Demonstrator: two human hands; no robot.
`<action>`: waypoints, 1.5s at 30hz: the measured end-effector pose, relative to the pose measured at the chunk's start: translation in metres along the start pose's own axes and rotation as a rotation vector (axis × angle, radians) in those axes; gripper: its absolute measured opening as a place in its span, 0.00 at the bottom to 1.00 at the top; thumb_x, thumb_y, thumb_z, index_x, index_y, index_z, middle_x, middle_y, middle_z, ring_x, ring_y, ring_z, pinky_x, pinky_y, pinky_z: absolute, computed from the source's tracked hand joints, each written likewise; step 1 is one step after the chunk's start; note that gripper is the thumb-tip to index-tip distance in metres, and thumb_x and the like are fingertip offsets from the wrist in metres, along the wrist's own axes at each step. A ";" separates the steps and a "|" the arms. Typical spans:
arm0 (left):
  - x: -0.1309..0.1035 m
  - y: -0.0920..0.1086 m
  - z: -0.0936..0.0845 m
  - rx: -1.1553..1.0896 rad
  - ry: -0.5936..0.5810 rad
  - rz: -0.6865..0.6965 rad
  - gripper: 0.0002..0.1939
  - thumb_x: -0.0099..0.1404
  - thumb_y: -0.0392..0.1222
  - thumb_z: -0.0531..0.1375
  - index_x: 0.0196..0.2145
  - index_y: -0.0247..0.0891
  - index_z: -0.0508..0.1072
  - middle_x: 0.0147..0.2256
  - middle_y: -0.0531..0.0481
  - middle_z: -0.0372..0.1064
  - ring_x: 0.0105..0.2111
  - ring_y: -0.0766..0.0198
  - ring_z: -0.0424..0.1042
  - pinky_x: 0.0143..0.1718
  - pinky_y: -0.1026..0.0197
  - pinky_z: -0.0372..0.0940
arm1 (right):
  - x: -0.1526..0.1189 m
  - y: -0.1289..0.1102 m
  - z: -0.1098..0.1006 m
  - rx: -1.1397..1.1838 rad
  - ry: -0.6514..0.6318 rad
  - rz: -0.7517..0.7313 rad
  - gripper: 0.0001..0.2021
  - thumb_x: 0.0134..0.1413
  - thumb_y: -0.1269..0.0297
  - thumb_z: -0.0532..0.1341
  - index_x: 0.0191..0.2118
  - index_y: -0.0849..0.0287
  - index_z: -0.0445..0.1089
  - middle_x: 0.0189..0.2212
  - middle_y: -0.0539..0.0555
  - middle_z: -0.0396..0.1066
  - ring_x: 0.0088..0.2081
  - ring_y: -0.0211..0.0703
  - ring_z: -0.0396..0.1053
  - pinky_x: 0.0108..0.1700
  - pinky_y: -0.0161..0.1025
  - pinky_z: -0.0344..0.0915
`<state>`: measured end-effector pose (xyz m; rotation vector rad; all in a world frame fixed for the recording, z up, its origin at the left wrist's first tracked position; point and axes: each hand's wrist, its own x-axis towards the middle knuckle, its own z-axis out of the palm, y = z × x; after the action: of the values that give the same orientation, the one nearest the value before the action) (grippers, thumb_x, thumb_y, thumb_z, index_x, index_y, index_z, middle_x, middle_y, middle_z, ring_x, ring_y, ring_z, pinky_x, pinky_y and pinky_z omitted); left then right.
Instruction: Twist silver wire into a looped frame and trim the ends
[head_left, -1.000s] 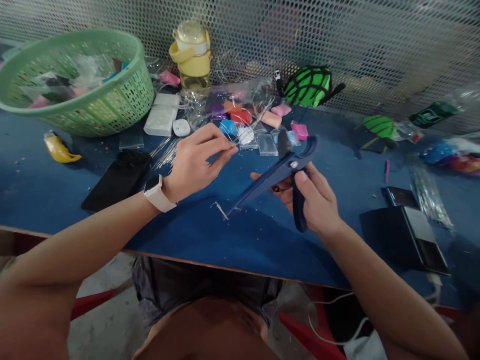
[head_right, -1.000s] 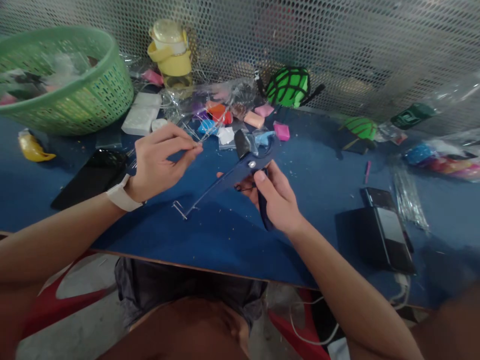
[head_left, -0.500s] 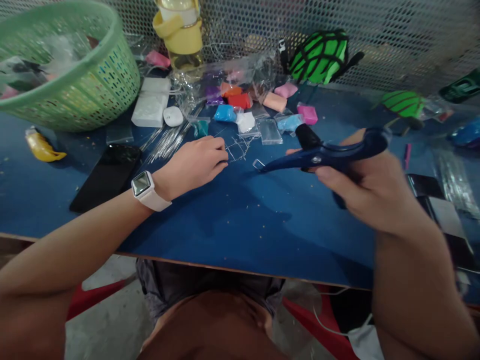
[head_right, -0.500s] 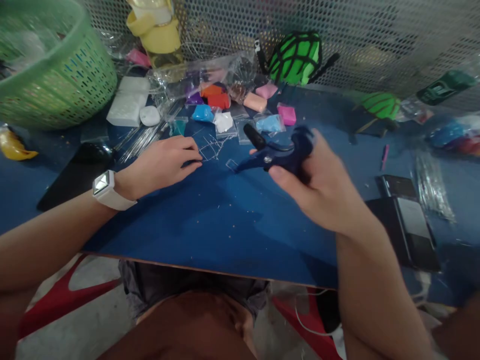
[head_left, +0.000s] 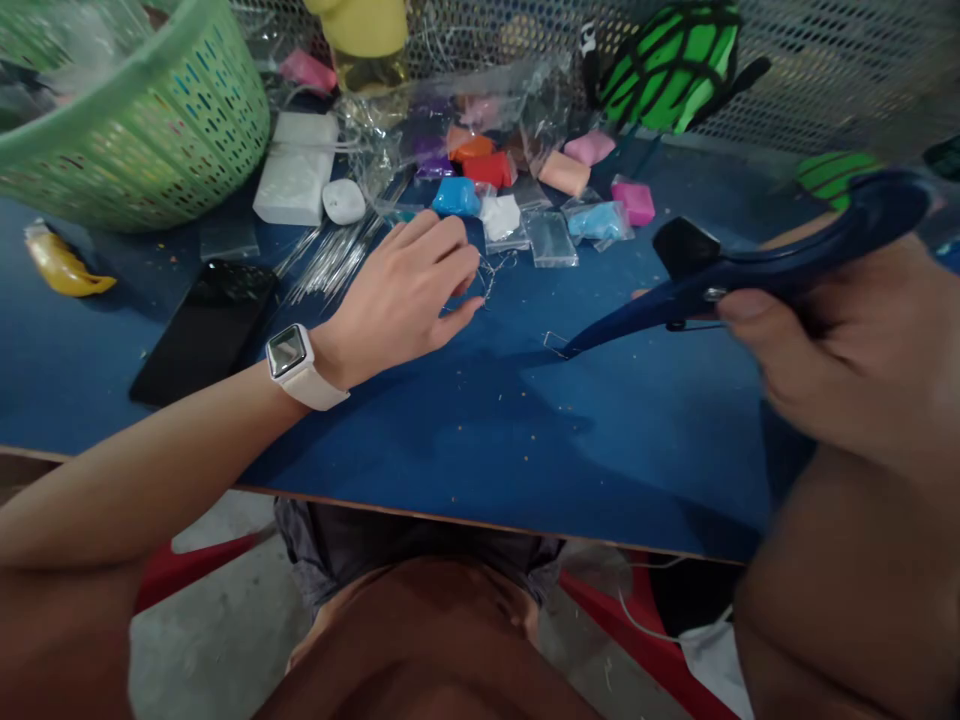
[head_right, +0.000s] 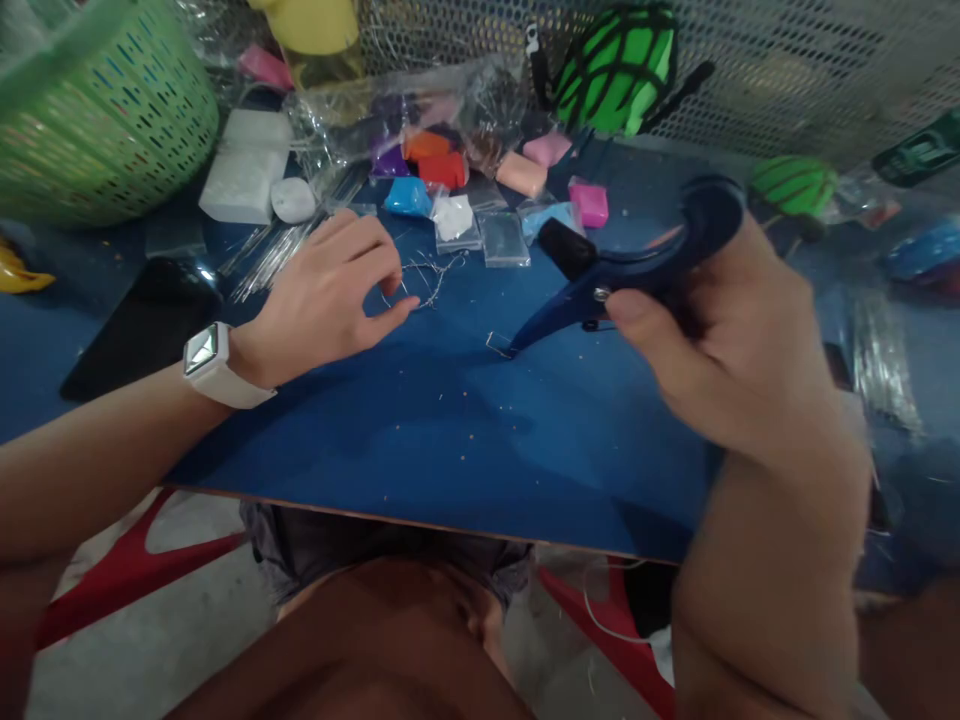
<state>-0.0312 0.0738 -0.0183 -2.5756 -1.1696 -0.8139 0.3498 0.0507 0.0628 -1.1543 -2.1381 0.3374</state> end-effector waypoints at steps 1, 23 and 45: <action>0.001 0.002 0.000 -0.003 -0.022 0.027 0.06 0.78 0.43 0.69 0.46 0.41 0.77 0.50 0.37 0.79 0.52 0.40 0.81 0.49 0.38 0.79 | 0.001 -0.006 0.007 0.000 0.002 -0.047 0.25 0.79 0.38 0.67 0.67 0.46 0.79 0.63 0.61 0.83 0.66 0.71 0.80 0.68 0.73 0.75; -0.003 -0.013 0.041 -0.011 0.038 -0.064 0.04 0.83 0.41 0.65 0.46 0.43 0.75 0.55 0.43 0.79 0.59 0.47 0.73 0.70 0.34 0.71 | 0.012 -0.005 0.064 0.515 -0.387 0.278 0.24 0.71 0.32 0.72 0.40 0.50 0.81 0.34 0.54 0.82 0.35 0.53 0.81 0.42 0.54 0.78; 0.010 0.031 -0.015 -0.184 0.192 0.040 0.10 0.87 0.46 0.60 0.45 0.49 0.79 0.51 0.46 0.84 0.63 0.46 0.81 0.77 0.29 0.70 | 0.005 -0.003 0.033 -0.396 -0.459 -0.076 0.50 0.71 0.13 0.43 0.55 0.56 0.79 0.38 0.63 0.84 0.36 0.66 0.80 0.38 0.53 0.64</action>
<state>-0.0087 0.0537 0.0008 -2.5817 -1.0270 -1.1806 0.3238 0.0558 0.0417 -1.2998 -2.7344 0.1554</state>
